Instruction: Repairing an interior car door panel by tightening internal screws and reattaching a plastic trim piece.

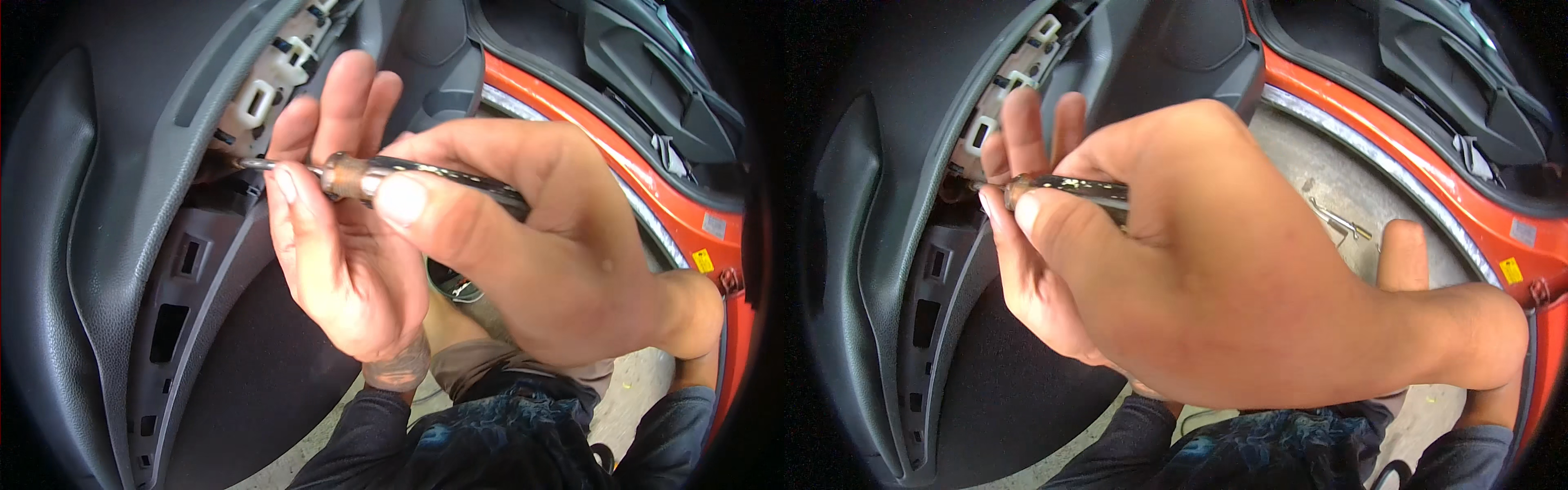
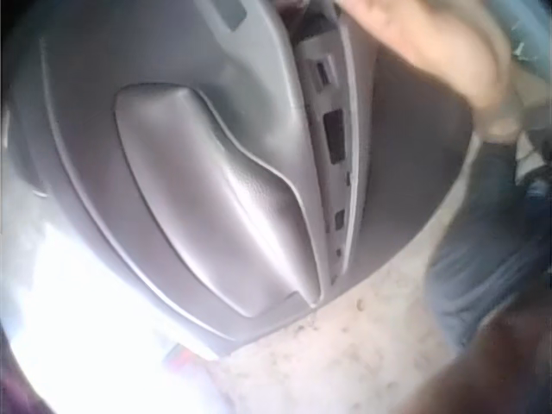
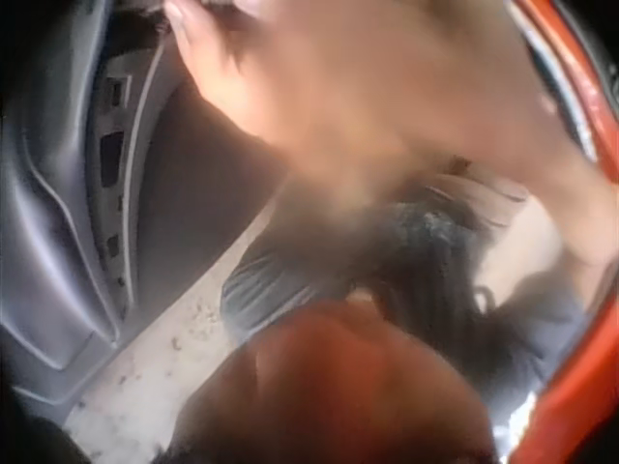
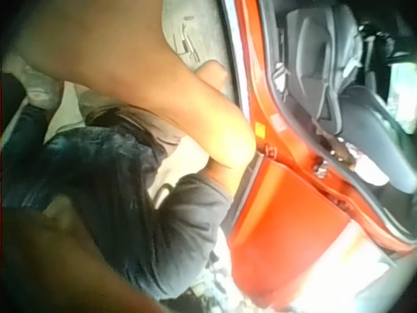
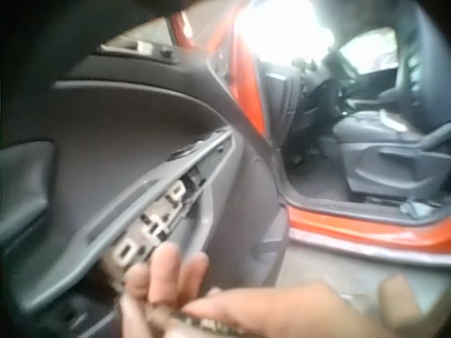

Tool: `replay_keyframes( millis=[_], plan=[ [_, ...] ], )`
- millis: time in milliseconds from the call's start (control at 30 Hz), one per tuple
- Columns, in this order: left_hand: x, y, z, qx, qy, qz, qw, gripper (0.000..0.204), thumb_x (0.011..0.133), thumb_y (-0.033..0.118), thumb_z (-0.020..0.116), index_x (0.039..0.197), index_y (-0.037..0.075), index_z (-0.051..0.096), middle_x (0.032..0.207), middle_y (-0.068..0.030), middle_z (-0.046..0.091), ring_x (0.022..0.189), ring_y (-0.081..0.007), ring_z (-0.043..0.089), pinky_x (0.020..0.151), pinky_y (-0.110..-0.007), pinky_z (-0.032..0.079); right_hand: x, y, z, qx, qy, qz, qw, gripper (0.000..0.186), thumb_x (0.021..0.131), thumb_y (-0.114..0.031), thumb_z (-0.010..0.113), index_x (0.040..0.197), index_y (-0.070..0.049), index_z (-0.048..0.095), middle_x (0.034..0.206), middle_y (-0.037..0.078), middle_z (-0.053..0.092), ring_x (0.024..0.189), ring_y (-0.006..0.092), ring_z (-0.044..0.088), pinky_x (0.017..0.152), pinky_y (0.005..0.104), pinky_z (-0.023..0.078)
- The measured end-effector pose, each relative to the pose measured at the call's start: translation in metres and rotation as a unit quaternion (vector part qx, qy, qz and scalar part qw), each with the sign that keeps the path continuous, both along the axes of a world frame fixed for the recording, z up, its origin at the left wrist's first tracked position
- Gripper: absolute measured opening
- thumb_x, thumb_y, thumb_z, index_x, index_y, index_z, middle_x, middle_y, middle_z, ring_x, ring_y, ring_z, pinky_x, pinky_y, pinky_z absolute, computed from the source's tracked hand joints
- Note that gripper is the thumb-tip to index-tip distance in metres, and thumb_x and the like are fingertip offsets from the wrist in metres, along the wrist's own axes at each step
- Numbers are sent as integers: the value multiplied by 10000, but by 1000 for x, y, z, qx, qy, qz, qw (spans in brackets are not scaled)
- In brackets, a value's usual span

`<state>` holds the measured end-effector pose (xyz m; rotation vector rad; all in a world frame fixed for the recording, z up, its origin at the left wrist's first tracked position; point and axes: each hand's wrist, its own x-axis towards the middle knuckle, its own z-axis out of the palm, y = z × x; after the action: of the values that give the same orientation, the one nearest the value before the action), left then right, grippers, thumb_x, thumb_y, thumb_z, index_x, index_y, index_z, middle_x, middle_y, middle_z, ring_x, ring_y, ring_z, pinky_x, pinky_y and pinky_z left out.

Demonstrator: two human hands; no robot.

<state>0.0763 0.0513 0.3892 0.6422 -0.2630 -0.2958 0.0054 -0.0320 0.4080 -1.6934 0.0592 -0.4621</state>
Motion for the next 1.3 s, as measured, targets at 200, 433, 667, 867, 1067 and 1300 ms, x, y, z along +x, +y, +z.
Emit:
replay_keyframes(
  millis=[200, 433, 667, 867, 1067, 1300],
  plan=[
    [4, -5, -26, -89, -48, -1, 995, 347, 1070, 284, 354, 1246, 48, 539, 1319, -194, 584, 1293, -357, 499, 1083, -471, 416, -14, 6, -4, -706, -145, -227, 655, 264, 782, -182, 685, 992, -23, 703, 748, 83, 589, 597, 175, 591, 484, 241, 438],
    [12, 0, -37, -147, -126, -11, 981, 334, 1059, 307, 398, 1240, 59, 529, 1343, -111, 583, 1286, -316, 508, 1074, -486, 419, 9, -12, -13, -659, -227, -217, 684, 271, 793, -169, 666, 1022, -25, 684, 751, 59, 574, 618, 159, 589, 493, 245, 431],
    [14, -10, -37, -133, -156, -24, 978, 315, 1057, 317, 402, 1202, 70, 532, 1341, -91, 590, 1308, -290, 482, 1124, -460, 354, 5, -17, -15, -693, -208, -174, 668, 328, 878, -182, 633, 1151, -1, 647, 926, 103, 705, 719, 227, 692, 584, 275, 540],
    [14, -9, -32, -89, -109, 33, 989, 402, 1058, 303, 400, 1334, 20, 478, 1381, -110, 559, 1320, -259, 451, 1129, -447, 346, 2, -6, 9, -291, -9, -58, 955, 208, 852, -164, 620, 920, 22, 682, 658, 106, 609, 611, 205, 632, 523, 313, 480],
    [2, -18, -24, -121, -86, 36, 988, 380, 1056, 289, 399, 1291, 23, 534, 1366, -91, 576, 1318, -235, 454, 1120, -440, 370, 3, -11, -12, -697, -171, -147, 681, 221, 835, -232, 619, 961, -84, 725, 829, 130, 694, 766, 248, 692, 651, 360, 553],
    [11, -11, -28, -146, -107, 15, 983, 381, 1052, 269, 392, 1301, 24, 544, 1329, -90, 604, 1315, -226, 460, 1122, -440, 367, 8, -11, -9, -581, -225, -122, 773, 199, 772, -181, 638, 895, -58, 736, 730, 90, 673, 748, 218, 690, 690, 358, 566]
  ],
)
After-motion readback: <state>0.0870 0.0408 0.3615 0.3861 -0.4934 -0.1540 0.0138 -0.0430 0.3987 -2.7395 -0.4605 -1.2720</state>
